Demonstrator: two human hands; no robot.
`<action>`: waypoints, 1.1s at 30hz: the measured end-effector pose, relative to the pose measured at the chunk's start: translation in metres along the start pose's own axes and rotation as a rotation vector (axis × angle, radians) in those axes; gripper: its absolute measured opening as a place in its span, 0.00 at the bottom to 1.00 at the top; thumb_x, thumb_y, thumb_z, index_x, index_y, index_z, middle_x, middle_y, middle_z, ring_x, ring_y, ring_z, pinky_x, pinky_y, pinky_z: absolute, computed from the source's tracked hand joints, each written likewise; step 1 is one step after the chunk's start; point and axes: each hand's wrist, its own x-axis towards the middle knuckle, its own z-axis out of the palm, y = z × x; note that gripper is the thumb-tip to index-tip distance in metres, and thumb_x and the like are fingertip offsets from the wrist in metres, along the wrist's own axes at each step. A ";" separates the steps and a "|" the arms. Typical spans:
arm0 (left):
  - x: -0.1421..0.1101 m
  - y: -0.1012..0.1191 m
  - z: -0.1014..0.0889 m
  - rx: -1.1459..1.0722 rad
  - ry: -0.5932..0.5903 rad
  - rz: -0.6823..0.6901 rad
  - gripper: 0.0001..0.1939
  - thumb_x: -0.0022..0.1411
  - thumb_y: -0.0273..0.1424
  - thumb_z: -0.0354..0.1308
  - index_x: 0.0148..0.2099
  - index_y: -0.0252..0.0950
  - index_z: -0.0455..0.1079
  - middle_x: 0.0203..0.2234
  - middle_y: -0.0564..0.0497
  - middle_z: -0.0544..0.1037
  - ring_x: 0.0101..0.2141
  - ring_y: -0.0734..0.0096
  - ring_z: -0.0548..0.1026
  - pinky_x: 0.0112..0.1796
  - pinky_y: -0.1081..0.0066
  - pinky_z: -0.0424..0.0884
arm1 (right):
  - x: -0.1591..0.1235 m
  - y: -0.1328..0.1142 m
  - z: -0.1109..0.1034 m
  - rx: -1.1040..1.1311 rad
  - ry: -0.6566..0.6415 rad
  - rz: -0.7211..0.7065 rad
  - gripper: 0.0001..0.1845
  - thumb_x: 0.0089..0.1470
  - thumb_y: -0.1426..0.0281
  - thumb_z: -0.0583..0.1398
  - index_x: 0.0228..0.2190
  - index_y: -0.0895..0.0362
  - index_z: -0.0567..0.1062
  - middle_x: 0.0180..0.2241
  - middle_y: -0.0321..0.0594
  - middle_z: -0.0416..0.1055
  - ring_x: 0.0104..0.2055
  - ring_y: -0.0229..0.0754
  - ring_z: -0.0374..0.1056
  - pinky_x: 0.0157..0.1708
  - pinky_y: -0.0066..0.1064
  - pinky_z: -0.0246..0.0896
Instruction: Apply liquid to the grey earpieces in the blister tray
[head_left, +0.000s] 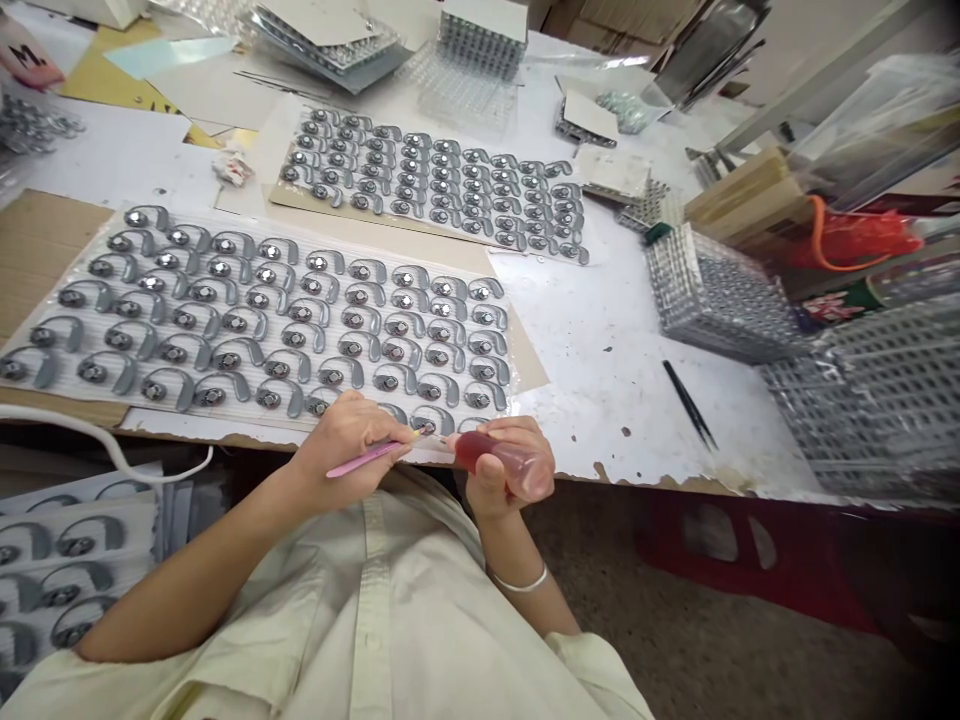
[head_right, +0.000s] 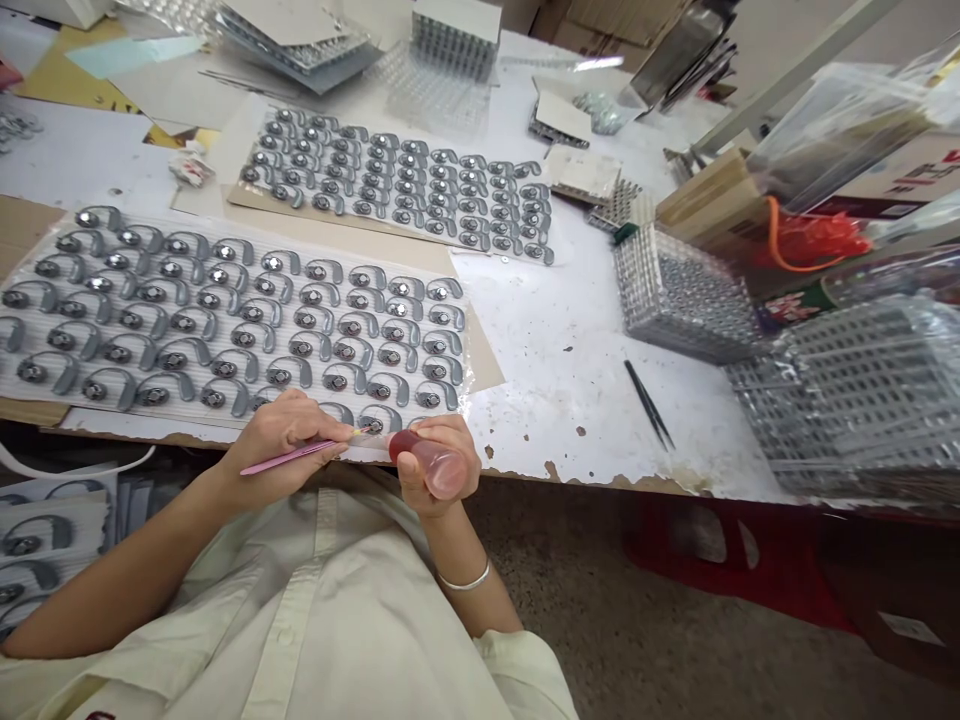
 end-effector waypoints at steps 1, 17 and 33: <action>0.000 0.000 0.000 -0.007 0.004 0.005 0.06 0.60 0.22 0.57 0.36 0.37 0.73 0.29 0.54 0.80 0.26 0.75 0.76 0.36 0.68 0.62 | 0.000 0.000 0.000 0.019 0.003 0.004 0.11 0.50 0.63 0.61 0.32 0.57 0.69 0.25 0.36 0.65 0.27 0.40 0.66 0.22 0.35 0.63; -0.001 -0.004 0.000 -0.087 0.006 -0.028 0.06 0.59 0.22 0.58 0.36 0.38 0.72 0.30 0.55 0.81 0.27 0.74 0.76 0.39 0.67 0.61 | 0.003 -0.003 0.002 0.005 -0.018 0.012 0.11 0.51 0.61 0.61 0.31 0.56 0.69 0.25 0.36 0.66 0.26 0.40 0.66 0.22 0.35 0.63; -0.001 -0.004 0.000 -0.091 -0.008 -0.035 0.06 0.59 0.22 0.57 0.35 0.38 0.73 0.30 0.55 0.81 0.28 0.73 0.76 0.40 0.67 0.61 | 0.003 -0.001 0.003 0.014 -0.026 0.041 0.12 0.52 0.59 0.59 0.30 0.56 0.69 0.24 0.35 0.64 0.26 0.40 0.66 0.22 0.36 0.63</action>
